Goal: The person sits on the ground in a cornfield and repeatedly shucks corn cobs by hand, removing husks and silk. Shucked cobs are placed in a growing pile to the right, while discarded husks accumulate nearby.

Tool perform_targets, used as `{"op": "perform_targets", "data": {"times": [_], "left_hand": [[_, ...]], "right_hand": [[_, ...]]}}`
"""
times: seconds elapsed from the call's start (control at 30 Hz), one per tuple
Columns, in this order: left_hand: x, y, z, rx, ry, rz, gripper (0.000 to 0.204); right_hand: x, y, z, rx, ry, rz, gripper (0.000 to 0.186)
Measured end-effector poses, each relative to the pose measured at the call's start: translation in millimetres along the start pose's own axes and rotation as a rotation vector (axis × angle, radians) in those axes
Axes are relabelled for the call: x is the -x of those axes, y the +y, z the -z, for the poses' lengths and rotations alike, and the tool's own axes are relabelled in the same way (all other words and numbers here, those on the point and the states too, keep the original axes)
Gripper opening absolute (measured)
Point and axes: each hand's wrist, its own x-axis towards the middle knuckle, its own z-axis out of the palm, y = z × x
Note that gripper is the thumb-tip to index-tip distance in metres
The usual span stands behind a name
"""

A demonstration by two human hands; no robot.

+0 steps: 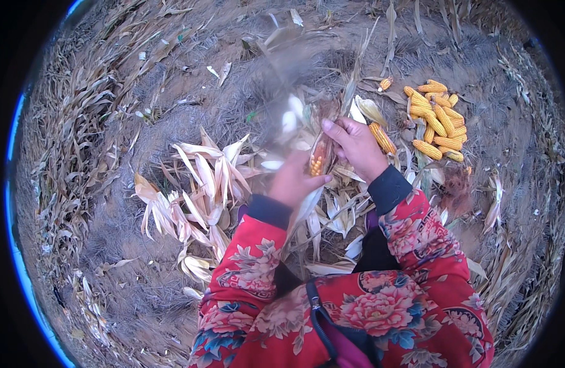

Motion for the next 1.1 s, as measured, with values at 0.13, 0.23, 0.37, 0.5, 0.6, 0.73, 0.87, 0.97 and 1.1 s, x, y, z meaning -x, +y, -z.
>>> {"op": "perform_targets", "data": {"times": [0.13,0.23,0.37,0.5,0.6,0.73,0.87,0.97,1.1], "left_hand": [[-1,-2,-2,-0.012,0.131,-0.118,0.06],[-3,-6,-4,-0.004,0.197,-0.168,0.056],[1,10,-10,0.003,0.085,-0.122,0.052],[4,20,-8,0.04,0.027,-0.11,0.049],[4,24,-4,-0.013,-0.008,-0.155,0.048],[5,22,-8,-0.076,-0.058,-0.264,0.049],[9,28,1,-0.02,-0.056,-0.231,0.053],[-2,18,10,-0.336,0.175,-0.276,0.059],[-2,16,-1,-0.29,0.362,-0.335,0.067]], "right_hand": [[-8,7,11,0.361,0.127,0.443,0.04],[0,0,2,0.189,0.079,0.219,0.04],[-4,9,4,0.354,0.117,0.23,0.042],[-12,22,14,0.434,0.217,0.228,0.042],[-16,30,20,0.399,0.172,0.097,0.044],[-26,54,29,0.483,0.109,0.146,0.045],[-21,42,24,0.14,0.073,0.002,0.035],[-21,34,19,-0.219,0.137,-0.009,0.028],[-23,37,11,-0.088,0.201,0.049,0.03]]}}
